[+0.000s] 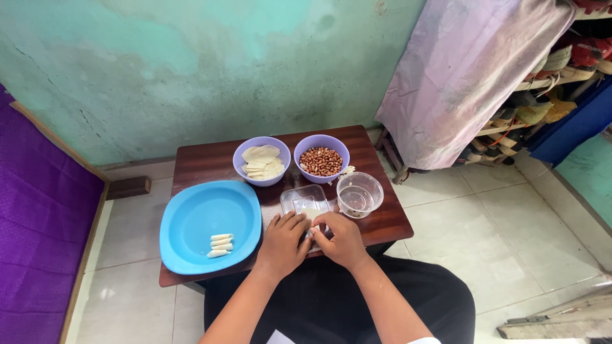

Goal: Wrapping individual peanuts in small squares of dough to create nut rolls for processing.

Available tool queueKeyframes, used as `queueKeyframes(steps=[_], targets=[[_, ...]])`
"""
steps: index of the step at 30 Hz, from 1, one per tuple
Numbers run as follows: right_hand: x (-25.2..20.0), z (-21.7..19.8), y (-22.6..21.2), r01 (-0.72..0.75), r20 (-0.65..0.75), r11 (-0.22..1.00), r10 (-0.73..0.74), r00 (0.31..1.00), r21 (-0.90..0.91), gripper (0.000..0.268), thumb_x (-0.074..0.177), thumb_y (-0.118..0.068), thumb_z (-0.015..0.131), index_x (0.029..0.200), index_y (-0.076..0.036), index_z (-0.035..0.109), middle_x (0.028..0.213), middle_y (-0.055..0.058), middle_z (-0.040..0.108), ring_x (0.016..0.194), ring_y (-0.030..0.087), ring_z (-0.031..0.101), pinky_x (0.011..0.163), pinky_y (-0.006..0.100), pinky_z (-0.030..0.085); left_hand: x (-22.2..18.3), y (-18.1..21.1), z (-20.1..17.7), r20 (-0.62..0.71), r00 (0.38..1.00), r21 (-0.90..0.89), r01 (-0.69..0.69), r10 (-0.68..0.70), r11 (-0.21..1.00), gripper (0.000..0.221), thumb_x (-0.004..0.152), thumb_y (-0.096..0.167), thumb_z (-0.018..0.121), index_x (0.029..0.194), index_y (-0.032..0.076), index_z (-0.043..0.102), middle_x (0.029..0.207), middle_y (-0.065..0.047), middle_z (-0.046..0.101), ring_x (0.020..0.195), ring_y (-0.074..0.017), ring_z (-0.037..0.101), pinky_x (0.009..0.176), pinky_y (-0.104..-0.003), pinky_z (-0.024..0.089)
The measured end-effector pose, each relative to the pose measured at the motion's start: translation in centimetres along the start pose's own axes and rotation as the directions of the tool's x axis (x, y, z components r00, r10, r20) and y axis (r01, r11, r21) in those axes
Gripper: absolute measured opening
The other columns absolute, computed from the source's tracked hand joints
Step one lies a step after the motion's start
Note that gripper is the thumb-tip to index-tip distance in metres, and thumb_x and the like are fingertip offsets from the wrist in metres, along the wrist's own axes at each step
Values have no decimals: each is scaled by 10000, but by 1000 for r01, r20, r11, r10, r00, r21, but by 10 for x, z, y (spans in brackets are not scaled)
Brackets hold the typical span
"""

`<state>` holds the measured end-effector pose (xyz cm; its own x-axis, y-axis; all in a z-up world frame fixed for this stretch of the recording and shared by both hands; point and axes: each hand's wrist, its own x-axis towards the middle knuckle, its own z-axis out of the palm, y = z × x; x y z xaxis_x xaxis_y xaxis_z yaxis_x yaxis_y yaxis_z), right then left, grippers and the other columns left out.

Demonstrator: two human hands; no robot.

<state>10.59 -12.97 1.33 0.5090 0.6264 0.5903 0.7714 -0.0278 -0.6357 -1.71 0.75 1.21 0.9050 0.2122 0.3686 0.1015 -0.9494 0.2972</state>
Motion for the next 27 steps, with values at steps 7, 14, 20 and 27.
queueKeyframes(steps=[7, 14, 20, 27], targets=[[-1, 0, 2, -25, 11, 999, 25, 1000, 27, 94, 853, -215, 796, 927, -188, 745, 656, 45, 659, 622, 262, 657, 621, 349, 556, -1, 2, -1, -16, 1000, 22, -4, 4, 1000, 371, 921, 323, 684, 1238, 132, 710, 1251, -102, 680, 1266, -326, 599, 1080, -562, 426], [-1, -2, -4, -52, 29, 998, 52, 998, 21, 95, 842, -187, 791, 926, -180, 747, 681, 64, 675, 676, 287, 684, 662, 365, 558, -2, 2, 4, 9, 1000, 47, 27, -28, 999, 440, 929, 423, 646, 1270, 151, 699, 1315, -95, 664, 1313, -335, 574, 1103, -553, 409], [-1, 1, -1, -77, 35, 996, 75, 997, 35, 83, 845, -180, 786, 918, -186, 748, 681, 60, 674, 689, 283, 685, 673, 367, 552, -3, 1, 3, 13, 999, 24, 44, -44, 999, 394, 946, 387, 630, 1254, 154, 705, 1291, -97, 671, 1293, -330, 593, 1101, -542, 412], [0, 2, 4, -156, 61, 988, 157, 986, -21, 99, 838, -198, 787, 931, -205, 754, 688, 47, 682, 727, 275, 694, 690, 366, 553, -2, -5, 11, -60, 998, 41, 24, -21, 999, 471, 896, 404, 678, 1276, 126, 672, 1270, -123, 640, 1258, -332, 601, 1081, -480, 448]])
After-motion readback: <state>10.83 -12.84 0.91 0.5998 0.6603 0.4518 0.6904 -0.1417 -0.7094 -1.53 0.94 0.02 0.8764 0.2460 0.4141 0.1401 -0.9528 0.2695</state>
